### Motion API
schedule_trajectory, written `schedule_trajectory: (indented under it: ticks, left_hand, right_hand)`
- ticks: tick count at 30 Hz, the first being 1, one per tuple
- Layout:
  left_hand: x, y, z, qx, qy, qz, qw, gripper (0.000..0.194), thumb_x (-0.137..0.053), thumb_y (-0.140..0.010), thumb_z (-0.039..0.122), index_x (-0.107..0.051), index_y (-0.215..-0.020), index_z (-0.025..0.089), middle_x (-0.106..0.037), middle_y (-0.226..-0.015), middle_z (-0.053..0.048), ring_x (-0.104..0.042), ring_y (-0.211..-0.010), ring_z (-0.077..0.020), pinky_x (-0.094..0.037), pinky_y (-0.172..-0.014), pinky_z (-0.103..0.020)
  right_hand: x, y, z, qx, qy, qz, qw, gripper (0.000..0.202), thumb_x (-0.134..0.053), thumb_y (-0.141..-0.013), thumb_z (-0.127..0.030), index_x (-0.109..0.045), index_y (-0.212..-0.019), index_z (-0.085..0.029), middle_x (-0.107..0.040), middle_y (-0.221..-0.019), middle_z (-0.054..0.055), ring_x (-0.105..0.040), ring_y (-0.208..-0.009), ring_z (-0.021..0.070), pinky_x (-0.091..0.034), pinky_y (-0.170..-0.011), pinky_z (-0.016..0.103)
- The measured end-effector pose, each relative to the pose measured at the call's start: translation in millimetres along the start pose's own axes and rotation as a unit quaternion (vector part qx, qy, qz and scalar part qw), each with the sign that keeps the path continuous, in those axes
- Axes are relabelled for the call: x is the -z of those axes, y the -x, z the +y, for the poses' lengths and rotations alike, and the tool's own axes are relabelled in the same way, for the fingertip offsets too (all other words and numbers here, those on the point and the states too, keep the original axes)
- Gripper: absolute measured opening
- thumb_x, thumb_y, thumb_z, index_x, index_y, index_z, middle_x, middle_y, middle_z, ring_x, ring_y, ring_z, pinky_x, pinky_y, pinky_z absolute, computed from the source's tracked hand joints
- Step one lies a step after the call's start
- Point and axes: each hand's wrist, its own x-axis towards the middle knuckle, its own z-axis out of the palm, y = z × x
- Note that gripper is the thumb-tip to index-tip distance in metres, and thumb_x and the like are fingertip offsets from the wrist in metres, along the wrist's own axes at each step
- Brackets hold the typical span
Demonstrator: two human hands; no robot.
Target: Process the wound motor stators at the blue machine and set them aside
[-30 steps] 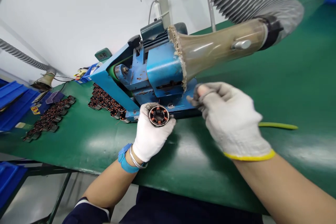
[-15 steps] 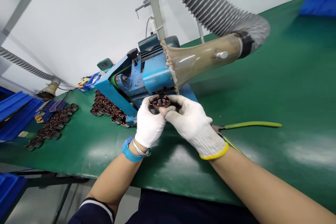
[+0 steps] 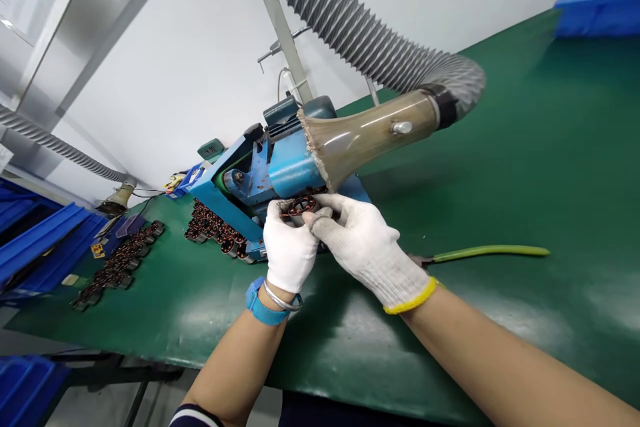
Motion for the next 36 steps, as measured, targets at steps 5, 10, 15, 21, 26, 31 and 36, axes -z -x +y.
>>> schedule_trajectory:
  ticks: [5, 10, 15, 21, 26, 31, 36]
  left_hand:
    - [-1.5, 0.4, 2.7, 0.002, -0.009, 0.011, 1.000, 0.052, -0.095, -0.064, 0.043, -0.056, -0.091, 0.023, -0.076, -0.088, -0.004, -0.072, -0.079, -0.0199, -0.060, -0.081, -0.035]
    - [-1.2, -3.8, 6.6, -0.005, -0.040, 0.012, 0.999, 0.051, -0.095, -0.064, 0.044, -0.056, -0.089, 0.023, -0.075, -0.084, -0.003, -0.071, -0.077, -0.0201, -0.059, -0.078, -0.034]
    - [4.6, 6.8, 7.7, 0.011, -0.059, 0.008, 0.998, 0.051, -0.096, -0.061, 0.040, -0.055, -0.088, 0.023, -0.072, -0.078, 0.000, -0.068, -0.073, -0.0182, -0.055, -0.071, -0.031]
    - [22.6, 39.0, 1.1, -0.008, 0.010, 0.008, 1.000, 0.048, -0.094, -0.058, 0.026, -0.059, -0.091, 0.022, -0.074, -0.086, -0.001, -0.071, -0.078, -0.0181, -0.060, -0.076, -0.032]
    - [28.2, 39.5, -6.0, -0.007, -0.002, 0.003, 1.000, 0.048, -0.094, -0.055, 0.024, -0.061, -0.091, 0.021, -0.074, -0.085, -0.001, -0.072, -0.078, -0.0183, -0.062, -0.077, -0.033]
    - [25.9, 26.2, -11.3, 0.013, -0.018, -0.007, 1.000, 0.055, -0.099, -0.054, 0.026, -0.064, -0.096, 0.021, -0.076, -0.087, -0.001, -0.073, -0.079, -0.0193, -0.063, -0.079, -0.035]
    - [15.6, 6.0, -14.0, -0.003, -0.025, -0.042, 0.999, 0.052, -0.098, -0.062, 0.030, -0.066, -0.103, 0.024, -0.080, -0.092, -0.002, -0.076, -0.084, -0.0221, -0.065, -0.083, -0.038]
  right_hand:
    - [-0.2, -0.3, 1.5, 0.000, 0.005, 0.007, 1.000, 0.033, -0.080, -0.067, -0.033, -0.078, -0.096, -0.018, -0.078, -0.080, 0.004, -0.076, -0.079, 0.0235, -0.065, -0.073, 0.032]
    - [-0.1, -3.8, 5.6, -0.003, -0.002, 0.021, 1.000, 0.038, -0.083, -0.066, -0.040, -0.077, -0.098, -0.019, -0.079, -0.081, 0.004, -0.077, -0.083, 0.0254, -0.066, -0.074, 0.033]
    - [0.6, 5.1, 8.0, -0.014, 0.019, 0.026, 0.999, 0.048, -0.085, -0.064, -0.042, -0.075, -0.105, -0.018, -0.080, -0.086, 0.006, -0.078, -0.085, 0.0271, -0.067, -0.078, 0.035]
    - [7.5, 32.7, 17.5, 0.039, 0.079, -0.055, 0.995, 0.047, -0.085, -0.071, -0.044, -0.075, -0.109, -0.019, -0.080, -0.104, 0.012, -0.078, -0.091, 0.0300, -0.067, -0.086, 0.041]
    - [8.1, 35.5, 28.4, 0.081, 0.137, -0.060, 0.985, 0.045, -0.081, -0.078, -0.046, -0.074, -0.113, -0.019, -0.078, -0.106, 0.012, -0.077, -0.091, 0.0296, -0.066, -0.088, 0.043]
    - [2.6, 27.8, 28.7, 0.061, 0.126, -0.002, 0.990, 0.048, -0.081, -0.071, -0.049, -0.074, -0.109, -0.020, -0.079, -0.103, 0.012, -0.078, -0.092, 0.0313, -0.067, -0.083, 0.043]
    - [3.7, 9.6, 23.6, -0.006, 0.113, 0.031, 0.993, 0.048, -0.084, -0.069, -0.040, -0.071, -0.110, -0.018, -0.079, -0.090, 0.010, -0.078, -0.080, 0.0289, -0.068, -0.075, 0.039]
